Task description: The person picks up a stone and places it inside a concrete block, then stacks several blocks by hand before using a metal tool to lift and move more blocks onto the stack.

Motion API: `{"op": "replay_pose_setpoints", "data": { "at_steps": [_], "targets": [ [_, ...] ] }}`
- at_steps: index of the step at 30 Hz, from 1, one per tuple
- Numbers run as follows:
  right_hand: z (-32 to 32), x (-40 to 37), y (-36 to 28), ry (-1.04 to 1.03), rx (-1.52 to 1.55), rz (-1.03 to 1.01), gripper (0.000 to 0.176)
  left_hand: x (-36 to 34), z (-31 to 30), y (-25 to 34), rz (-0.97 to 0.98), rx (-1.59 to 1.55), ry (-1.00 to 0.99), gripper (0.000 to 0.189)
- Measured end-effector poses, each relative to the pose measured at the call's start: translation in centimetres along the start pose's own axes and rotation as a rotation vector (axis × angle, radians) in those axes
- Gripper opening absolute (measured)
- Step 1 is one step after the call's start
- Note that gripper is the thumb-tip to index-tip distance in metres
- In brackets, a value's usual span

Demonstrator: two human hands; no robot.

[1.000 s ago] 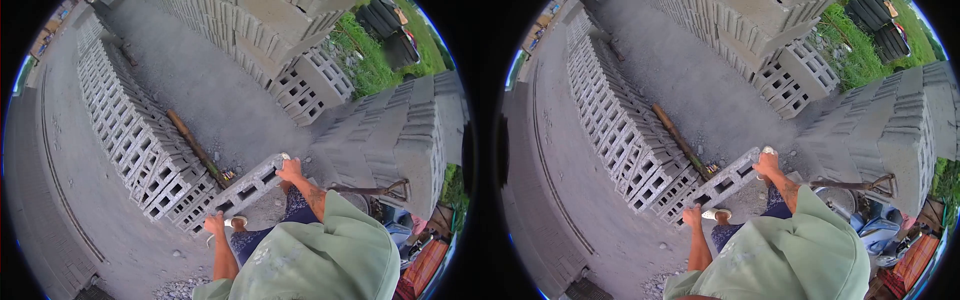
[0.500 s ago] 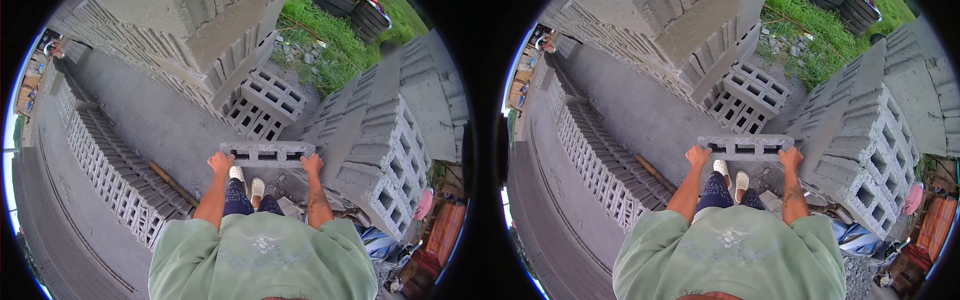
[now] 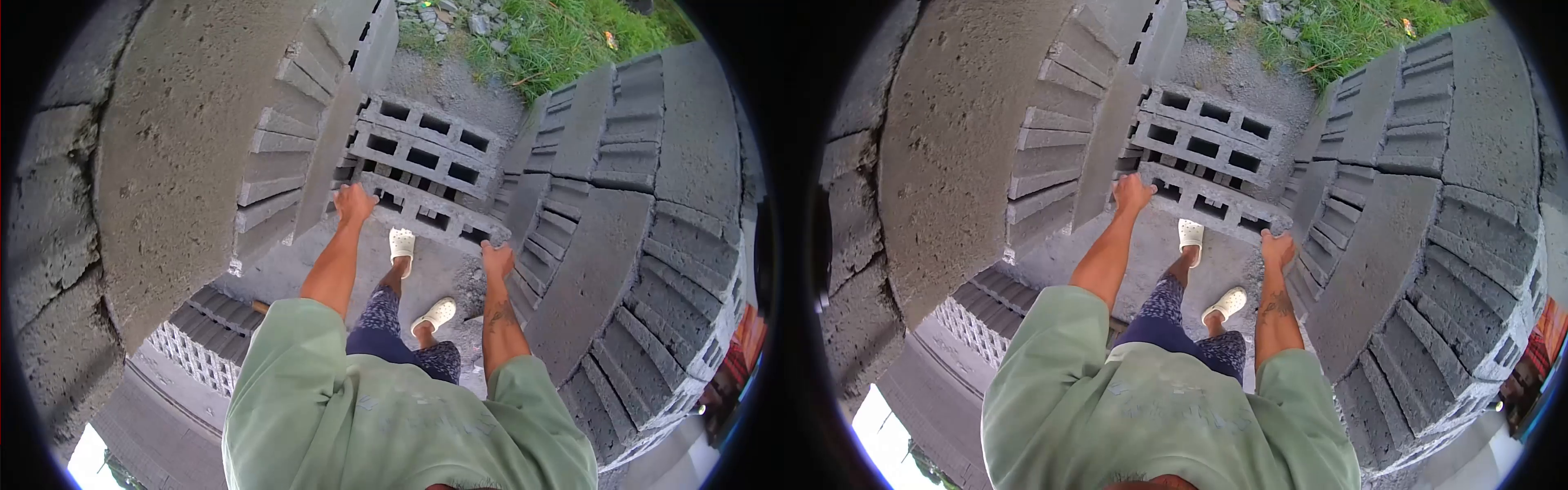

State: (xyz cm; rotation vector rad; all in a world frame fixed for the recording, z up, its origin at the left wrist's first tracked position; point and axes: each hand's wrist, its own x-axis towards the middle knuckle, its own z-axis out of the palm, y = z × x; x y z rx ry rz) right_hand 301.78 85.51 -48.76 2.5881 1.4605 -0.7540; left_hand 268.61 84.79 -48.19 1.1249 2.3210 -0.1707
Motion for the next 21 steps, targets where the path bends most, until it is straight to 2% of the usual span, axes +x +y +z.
{"op": "replay_pose_setpoints", "data": {
  "at_steps": [1,2,3,4,5,6,7,8,10,12,14,15,16,18,19,21],
  "targets": [
    [1.2,0.4,-1.0,-0.056,0.033,0.007,0.053,0.7,0.6,-0.8,0.001,0.014,-0.021,0.044],
    [2.1,1.0,-1.9,-0.107,0.070,0.013,0.058,1.6,1.1,-1.5,-0.039,-0.033,0.059,0.044],
    [3.7,1.8,-2.5,-0.111,0.075,0.025,0.058,2.7,1.4,-1.6,-0.075,-0.082,0.152,0.044],
    [5.6,2.4,-3.1,-0.087,0.130,-0.044,0.062,3.2,1.6,-1.5,-0.068,-0.070,0.149,0.044],
    [7.3,2.8,-3.4,-0.067,0.182,-0.112,0.065,3.0,2.0,-1.6,0.020,-0.185,0.418,0.043],
    [7.7,2.9,-4.4,-0.083,0.181,-0.093,0.065,2.4,2.2,-1.9,0.108,-0.299,0.677,0.041],
    [7.2,2.9,-5.7,-0.162,0.153,-0.059,0.071,1.4,1.6,-0.9,0.121,-0.458,0.681,0.037],
    [6.5,2.7,-6.4,-0.235,0.122,-0.029,0.077,0.8,2.3,-1.0,0.123,-0.447,0.665,0.037],
    [6.3,3.0,-6.1,-0.220,0.071,-0.052,0.078,1.4,4.0,-0.8,0.058,-0.317,0.337,0.037],
    [6.0,3.8,-5.3,-0.374,0.125,-0.010,0.076,2.4,4.7,0.5,0.126,-0.285,0.331,0.042],
    [7.0,4.5,-4.6,-0.373,0.104,-0.027,0.072,3.5,5.0,2.3,0.172,0.073,0.145,0.051],
    [7.3,4.7,-4.4,-0.378,0.083,-0.046,0.068,3.8,3.8,3.5,0.145,0.116,0.000,0.052],
    [7.6,5.2,-4.4,-0.375,0.082,-0.045,0.068,4.6,4.7,3.9,0.147,0.115,0.000,0.052],
    [8.0,5.4,-4.2,-0.374,0.051,-0.061,0.064,5.3,5.8,4.3,-0.004,0.048,-0.137,0.044],
    [8.0,4.9,-3.6,-0.383,0.039,-0.053,0.064,5.2,6.0,4.0,-0.007,-0.018,-0.105,0.038],
    [8.5,5.6,-3.8,-0.362,-0.039,-0.081,0.062,5.6,5.9,4.1,0.002,-0.015,-0.078,0.038]
  ]
}}
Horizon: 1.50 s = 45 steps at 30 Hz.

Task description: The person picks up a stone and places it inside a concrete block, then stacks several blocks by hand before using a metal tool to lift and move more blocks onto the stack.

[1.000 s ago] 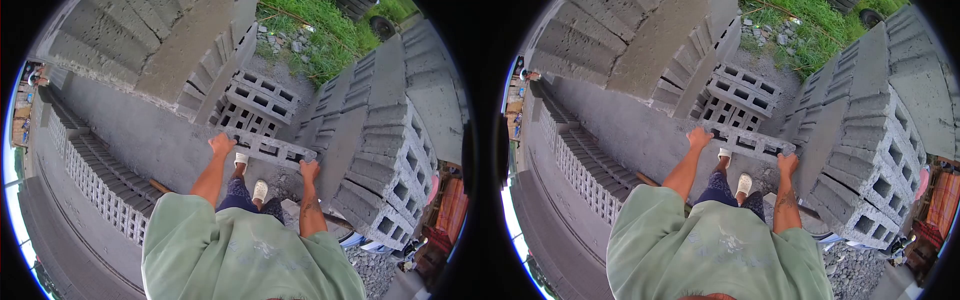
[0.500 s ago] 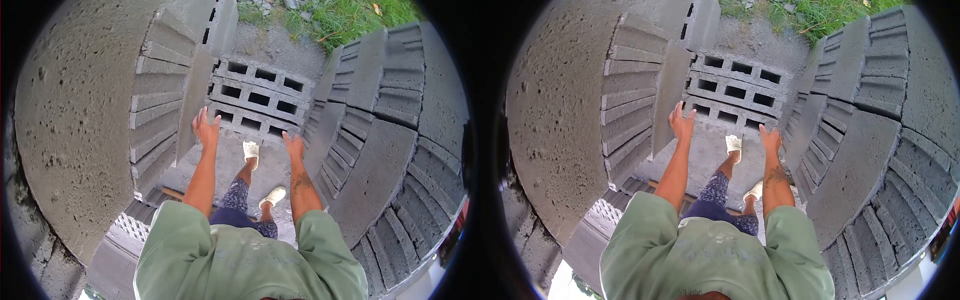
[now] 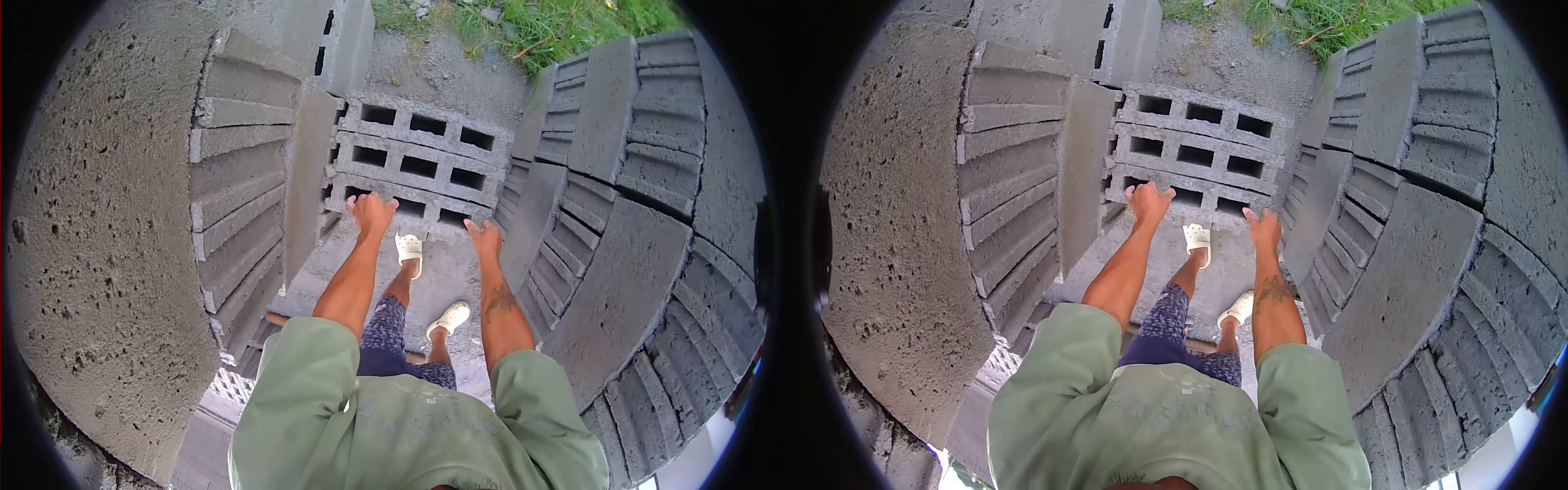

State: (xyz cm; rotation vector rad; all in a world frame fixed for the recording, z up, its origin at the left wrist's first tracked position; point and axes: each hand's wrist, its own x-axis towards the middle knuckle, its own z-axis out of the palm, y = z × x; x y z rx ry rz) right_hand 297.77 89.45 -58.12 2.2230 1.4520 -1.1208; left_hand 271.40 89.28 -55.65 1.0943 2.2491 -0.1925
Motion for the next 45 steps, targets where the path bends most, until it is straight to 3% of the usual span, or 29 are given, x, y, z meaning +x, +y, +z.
{"op": "replay_pose_setpoints", "data": {
  "at_steps": [5,8,9,10,12,16,21,27,30,32,35,38,41,45],
  "targets": [
    [-0.2,0.1,1.1,0.280,-0.029,-0.258,0.055,-0.5,0.5,-0.7,0.024,0.000,0.029,0.047],
    [-2.8,-1.3,1.3,0.103,-0.003,-0.194,0.052,-5.4,-1.8,-0.9,0.079,-0.026,0.138,0.056],
    [-4.9,-3.6,0.6,-0.026,0.158,-0.196,0.048,-7.6,-2.3,-1.3,0.104,-0.033,0.217,0.062],
    [-6.3,-5.8,0.3,-0.159,0.315,-0.202,0.043,-10.0,-2.9,-1.8,0.070,-0.025,0.074,0.063],
    [-5.5,-8.2,2.1,-0.130,0.412,-0.301,0.039,-15.5,-3.1,-2.9,0.014,-0.065,-0.018,0.056],
    [-6.5,-16.0,4.6,-0.260,0.515,-0.416,0.037,-27.8,-2.4,-6.0,-0.124,-0.309,0.016,0.042],
    [-6.4,-22.5,10.4,-0.561,0.344,-0.516,0.035,-41.8,3.6,-11.6,-0.441,-0.619,0.252,0.054],
    [-5.0,-24.7,16.4,-0.637,-0.155,-0.449,0.040,-57.9,12.6,-19.8,-0.991,-0.816,0.332,0.054],
    [-0.7,-24.8,15.6,-0.655,-0.344,-0.579,0.042,-66.9,15.4,-23.6,-1.301,-1.032,0.430,0.056],
    [3.0,-28.6,13.4,-0.614,-0.463,-0.780,0.039,-71.4,20.2,-26.8,-1.552,-1.096,0.436,0.059],
    [11.6,-35.6,10.9,-0.574,-0.618,-1.060,0.042,-78.2,26.6,-31.8,-1.696,-1.087,0.466,0.054],
    [20.0,-47.8,11.0,-0.561,-0.681,-1.253,0.048,-84.3,30.2,-38.4,-1.747,-1.095,0.475,0.046],
    [30.6,-55.4,14.1,-0.585,-0.745,-1.238,0.059,-88.3,36.6,-46.6,-1.699,-1.156,0.464,0.042],
    [44.8,-61.1,19.5,-0.493,-0.735,-1.212,0.078,-88.6,44.0,-57.7,-1.624,-1.005,0.488,0.052]
  ]
}}
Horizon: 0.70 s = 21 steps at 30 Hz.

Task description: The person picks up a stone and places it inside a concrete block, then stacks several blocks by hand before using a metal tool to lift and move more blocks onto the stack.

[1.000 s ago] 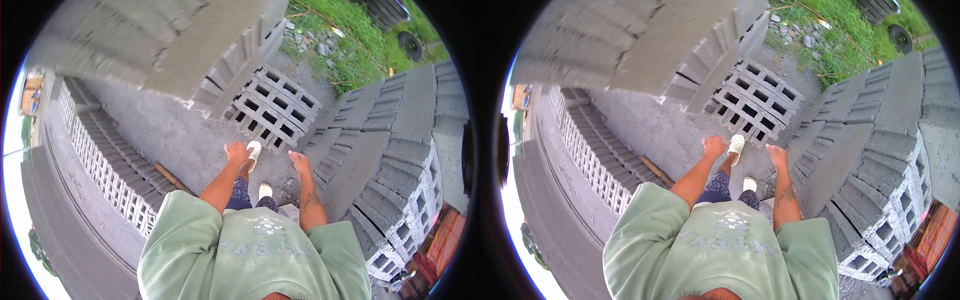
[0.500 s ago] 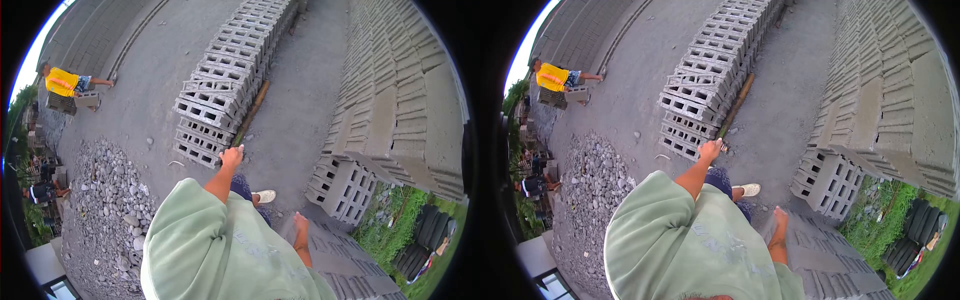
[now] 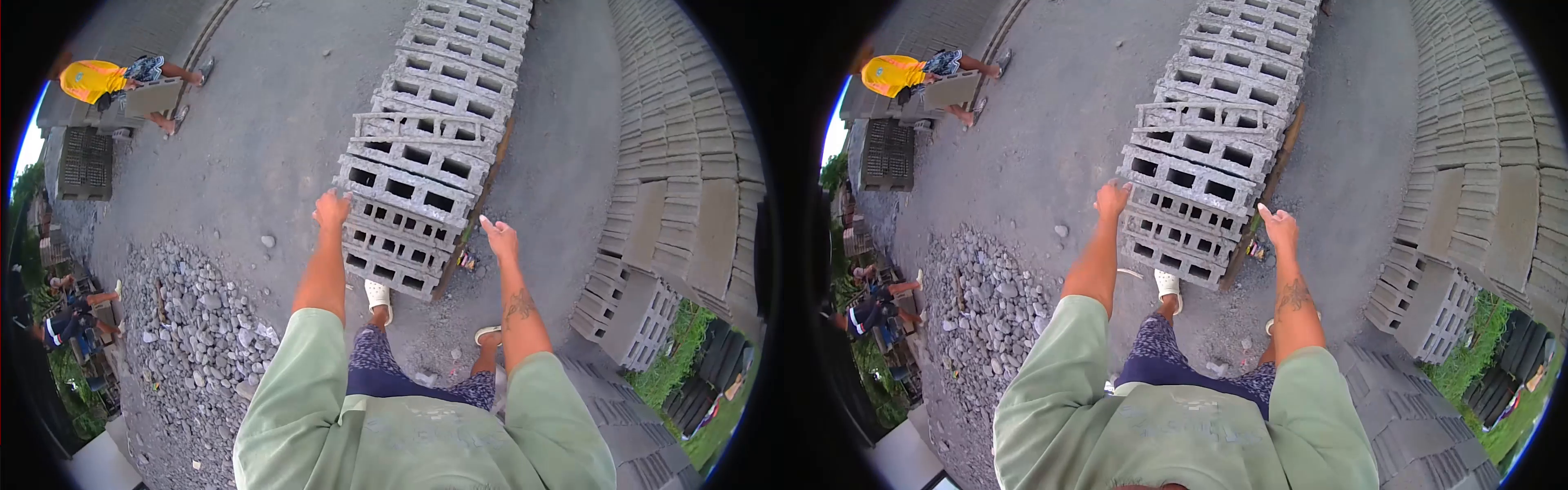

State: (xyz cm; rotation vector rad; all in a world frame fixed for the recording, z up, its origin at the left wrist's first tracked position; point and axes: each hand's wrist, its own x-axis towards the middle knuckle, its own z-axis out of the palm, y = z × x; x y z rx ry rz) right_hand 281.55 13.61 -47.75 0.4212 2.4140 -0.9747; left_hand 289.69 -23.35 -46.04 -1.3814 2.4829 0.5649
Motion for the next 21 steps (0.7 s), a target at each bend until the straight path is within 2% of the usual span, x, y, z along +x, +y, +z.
{"op": "replay_pose_setpoints", "data": {
  "at_steps": [2,4,5,7,8,10,12,14,17,18,20,21],
  "targets": [
    [5.2,2.0,-2.3,0.012,-0.027,0.029,0.080,4.3,-0.1,0.2,0.057,0.033,0.020,0.057],
    [8.3,3.4,-3.7,-0.035,-0.227,0.109,0.079,7.4,0.7,0.3,0.158,0.123,-0.002,0.064],
    [9.5,3.7,-4.0,-0.012,-0.225,0.119,0.075,8.7,1.3,0.2,0.170,0.125,-0.012,0.064],
    [10.4,3.8,-5.0,-0.011,-0.254,0.165,0.071,11.1,2.3,0.2,0.213,0.183,-0.162,0.063],
    [10.5,3.7,-5.2,-0.025,-0.287,0.199,0.068,11.8,2.9,0.2,0.229,0.187,-0.171,0.063],
    [11.4,4.3,-4.1,0.021,-0.271,0.202,0.062,12.7,4.1,0.0,0.227,0.162,-0.160,0.051],
    [12.1,4.2,-3.5,0.054,-0.255,0.202,0.057,12.6,4.2,-1.0,0.281,0.180,-0.122,0.051],
    [11.6,3.5,-2.4,0.067,-0.286,0.173,0.048,10.8,4.4,-1.5,0.345,0.209,-0.069,0.049],
    [10.4,0.2,2.2,0.072,-0.224,0.080,0.049,3.1,3.2,-4.7,0.436,0.318,0.003,0.048],
    [8.9,-1.5,4.0,0.072,-0.216,0.045,0.050,0.6,3.8,-6.3,0.468,0.269,0.043,0.048],
    [5.7,-4.9,7.5,0.047,-0.235,0.059,0.049,-5.7,2.7,-5.4,0.396,0.226,0.003,0.045],
    [3.8,-6.7,9.3,0.035,-0.238,0.060,0.047,-8.1,3.2,-5.2,0.423,0.237,0.044,0.041]
  ]
}}
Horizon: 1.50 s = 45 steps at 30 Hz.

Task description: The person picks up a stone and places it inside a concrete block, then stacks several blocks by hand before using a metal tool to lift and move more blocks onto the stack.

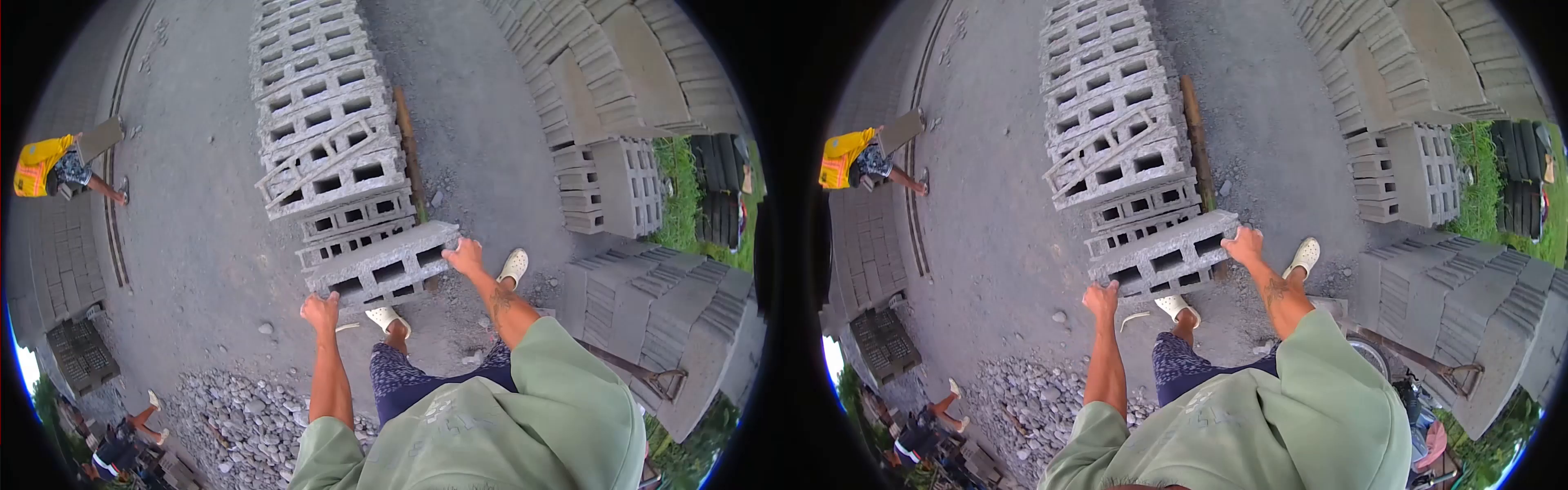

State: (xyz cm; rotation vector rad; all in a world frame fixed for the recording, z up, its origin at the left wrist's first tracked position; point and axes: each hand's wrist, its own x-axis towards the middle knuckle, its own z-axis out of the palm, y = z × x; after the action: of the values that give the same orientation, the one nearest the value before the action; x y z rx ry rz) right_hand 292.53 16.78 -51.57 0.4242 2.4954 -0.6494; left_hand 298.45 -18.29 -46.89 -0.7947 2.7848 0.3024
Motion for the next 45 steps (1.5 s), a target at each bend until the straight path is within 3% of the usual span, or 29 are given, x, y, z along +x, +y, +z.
{"op": "replay_pose_setpoints", "data": {
  "at_steps": [3,9,12,15,21,24,28,30,35,37,38,40,44,45],
  "targets": [
    [-5.4,-2.6,7.2,-0.005,0.020,0.088,0.043,-5.1,-0.5,6.1,0.048,0.072,-0.156,0.045],
    [-16.5,-8.7,25.9,-0.031,0.109,0.439,0.044,-13.9,2.3,25.6,0.263,0.169,-0.406,0.046],
    [-21.3,-10.5,33.8,0.173,0.134,0.525,0.043,-16.6,4.8,36.2,0.404,0.164,-0.374,0.046],
    [-25.4,-10.2,40.3,0.246,0.315,0.628,0.046,-18.4,5.9,46.0,0.568,0.162,-0.366,0.044],
    [-28.3,-8.5,47.6,0.397,0.611,0.863,0.049,-19.4,7.7,64.5,0.923,0.247,-0.211,0.040],
    [-27.4,-7.1,49.4,0.536,0.652,0.990,0.048,-20.2,8.8,74.1,1.064,0.317,-0.296,0.041],
    [-26.6,-3.9,51.7,0.669,0.737,1.153,0.049,-21.0,14.7,85.3,1.248,0.413,-0.347,0.041],
    [-25.1,-3.1,53.5,0.599,0.870,1.270,0.052,-21.9,17.6,88.3,1.367,0.499,-0.436,0.041],
    [-27.3,1.7,55.0,0.618,0.926,1.361,0.051,-21.0,22.4,93.8,1.366,0.636,-0.453,0.041],
    [-27.3,4.8,55.9,0.690,0.844,1.286,0.050,-19.7,23.8,94.5,1.342,0.246,-0.291,0.044],
    [-26.9,7.2,56.5,0.682,0.853,1.291,0.050,-19.8,24.1,94.7,1.345,0.258,-0.292,0.044],
    [-24.6,10.8,56.2,0.768,0.728,1.385,0.057,-21.0,21.6,94.1,1.378,-0.185,-0.235,0.046],
    [-26.2,9.8,57.0,0.526,0.852,1.278,0.065,-20.4,24.1,90.4,1.325,0.184,-0.390,0.043],
    [-26.2,9.7,57.2,0.524,0.847,1.290,0.065,-20.6,24.9,90.4,1.419,0.233,-0.369,0.042]
  ]
}}
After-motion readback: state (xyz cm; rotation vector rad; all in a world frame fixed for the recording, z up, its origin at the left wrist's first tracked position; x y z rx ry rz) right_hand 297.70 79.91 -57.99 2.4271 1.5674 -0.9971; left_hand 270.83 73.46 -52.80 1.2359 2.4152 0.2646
